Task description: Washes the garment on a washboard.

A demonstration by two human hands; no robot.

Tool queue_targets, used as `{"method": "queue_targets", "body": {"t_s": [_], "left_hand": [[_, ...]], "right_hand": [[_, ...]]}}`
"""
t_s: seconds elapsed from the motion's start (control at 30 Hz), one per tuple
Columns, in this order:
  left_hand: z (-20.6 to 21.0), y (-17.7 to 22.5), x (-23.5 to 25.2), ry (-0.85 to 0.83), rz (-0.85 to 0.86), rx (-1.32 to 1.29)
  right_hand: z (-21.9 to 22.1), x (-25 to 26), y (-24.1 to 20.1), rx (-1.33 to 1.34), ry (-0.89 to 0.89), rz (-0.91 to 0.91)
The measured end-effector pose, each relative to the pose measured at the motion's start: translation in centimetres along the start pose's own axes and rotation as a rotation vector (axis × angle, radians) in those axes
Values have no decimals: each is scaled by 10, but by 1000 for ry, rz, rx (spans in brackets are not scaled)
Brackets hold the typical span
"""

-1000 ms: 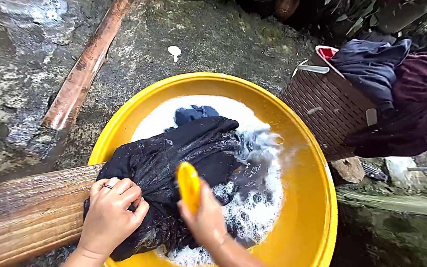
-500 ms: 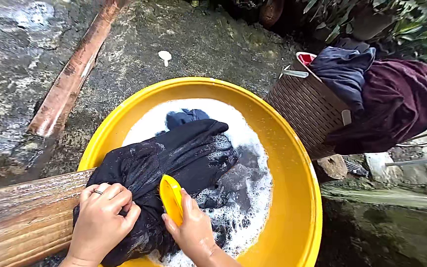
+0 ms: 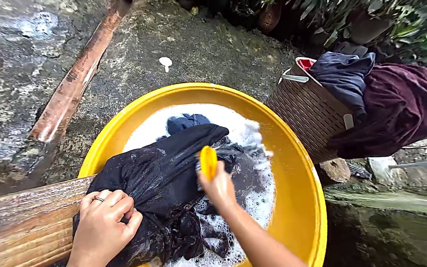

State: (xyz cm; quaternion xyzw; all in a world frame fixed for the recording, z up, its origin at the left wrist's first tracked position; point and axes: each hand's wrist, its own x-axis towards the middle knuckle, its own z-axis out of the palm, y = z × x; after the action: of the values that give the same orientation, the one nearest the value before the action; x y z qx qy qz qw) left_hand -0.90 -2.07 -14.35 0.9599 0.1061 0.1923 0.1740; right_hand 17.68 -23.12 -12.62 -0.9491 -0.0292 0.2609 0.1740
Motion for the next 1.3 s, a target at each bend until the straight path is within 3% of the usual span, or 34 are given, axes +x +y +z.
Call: {"method": "queue_targets", "body": {"t_s": [0.1, 0.23, 0.33, 0.43, 0.57, 0.7, 0.8, 0.87, 0.97, 1.03, 1.13, 1.3], "left_hand": [[-3, -3, -4, -26, 11, -10], [-4, -3, -4, -34, 28, -14], [-12, -14, 1, -86, 15, -153], [-34, -45, 19, -109, -131, -223], [-39, -58, 38, -322, -398, 191], [-34, -28, 43, -417, -468, 241], [-24, -6, 29, -313, -360, 77], [-15, 6, 19, -131, -311, -149], [-41, 20, 27, -29, -439, -826], [-67, 29, 30, -73, -448, -997], [-101, 41, 40, -120, -388, -1032], [-142, 36, 39, -8, -353, -993]], "right_hand": [[18, -25, 12, -109, -66, -223], [-30, 73, 77, -155, 67, 43], [-70, 121, 83, -165, 93, 156], [-95, 152, 77, 210, 176, 168], [-72, 166, 74, 660, 13, 41], [-42, 155, 59, 690, -161, -65], [-27, 133, 58, 623, -23, -114], [-21, 109, 56, 637, 90, -89], [-20, 74, 62, 888, 223, -92], [-31, 56, 69, 1137, 280, -81], [-66, 40, 73, 1388, 333, -100], [-128, 20, 72, 1433, 356, -343]]}}
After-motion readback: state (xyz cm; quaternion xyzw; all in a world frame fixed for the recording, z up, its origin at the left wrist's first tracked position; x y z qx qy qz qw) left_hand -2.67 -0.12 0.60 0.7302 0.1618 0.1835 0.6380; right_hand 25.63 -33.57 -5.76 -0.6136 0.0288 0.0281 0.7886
